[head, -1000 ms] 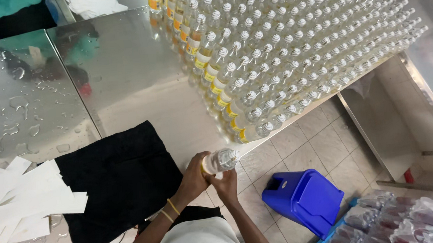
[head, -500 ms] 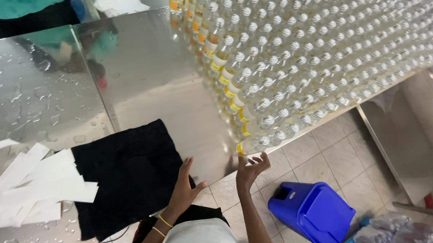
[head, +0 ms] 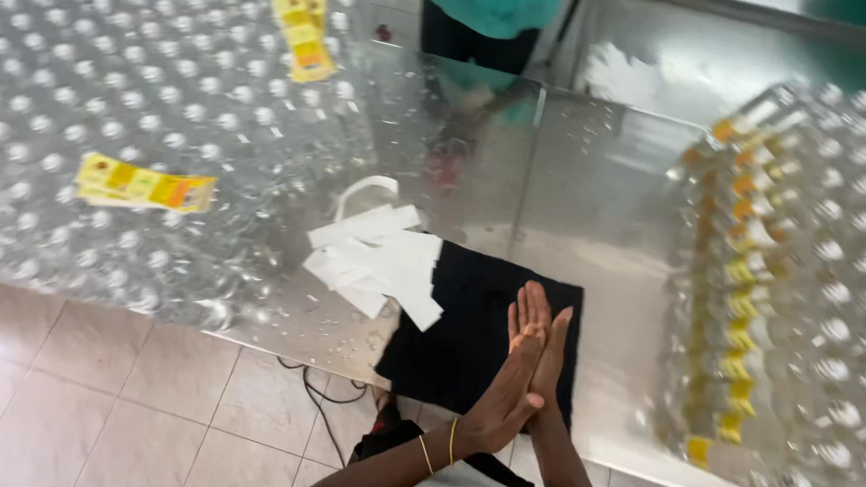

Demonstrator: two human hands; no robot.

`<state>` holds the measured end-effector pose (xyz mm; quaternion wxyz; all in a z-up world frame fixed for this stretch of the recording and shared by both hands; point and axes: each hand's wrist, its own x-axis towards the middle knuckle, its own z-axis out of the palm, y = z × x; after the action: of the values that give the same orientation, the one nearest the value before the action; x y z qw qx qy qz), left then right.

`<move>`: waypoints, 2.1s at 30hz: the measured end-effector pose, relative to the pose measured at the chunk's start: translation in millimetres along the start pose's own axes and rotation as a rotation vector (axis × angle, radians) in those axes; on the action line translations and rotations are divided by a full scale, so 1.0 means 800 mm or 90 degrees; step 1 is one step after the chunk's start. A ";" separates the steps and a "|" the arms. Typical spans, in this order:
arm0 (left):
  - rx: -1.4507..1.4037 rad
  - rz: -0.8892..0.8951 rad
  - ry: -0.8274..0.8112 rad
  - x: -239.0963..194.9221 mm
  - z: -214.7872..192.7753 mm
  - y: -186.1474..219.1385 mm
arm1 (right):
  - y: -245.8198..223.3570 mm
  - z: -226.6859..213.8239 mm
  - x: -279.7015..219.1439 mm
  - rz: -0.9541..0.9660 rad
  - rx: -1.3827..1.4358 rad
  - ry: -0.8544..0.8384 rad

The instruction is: The person repeatedly picks up clear plastic bottles, applies yellow labels to them by hand, and places the labeled bottles onto a large stack on the right side of the table. The person also handles white paper strips and a black cloth on the table.

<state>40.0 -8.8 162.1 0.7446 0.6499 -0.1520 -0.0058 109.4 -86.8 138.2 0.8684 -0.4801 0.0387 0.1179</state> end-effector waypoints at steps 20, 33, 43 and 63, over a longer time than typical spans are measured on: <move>0.352 -0.028 0.750 -0.189 -0.401 0.202 | 0.256 0.371 0.079 -0.340 -0.518 -0.686; 0.979 -0.120 0.392 -0.115 -0.576 0.064 | 0.321 0.347 0.005 -0.383 -0.409 -0.513; 0.972 0.082 0.498 -0.106 -0.579 0.115 | 0.086 0.118 0.045 0.140 -0.623 -0.043; -0.014 -0.053 0.614 0.037 -0.207 0.141 | -0.064 0.105 -0.010 -0.587 -0.768 -0.055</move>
<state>85.3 162.7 259.8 0.7364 0.5761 0.2365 0.2645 110.2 -43.7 227.0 0.4175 -0.8341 -0.2711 -0.2377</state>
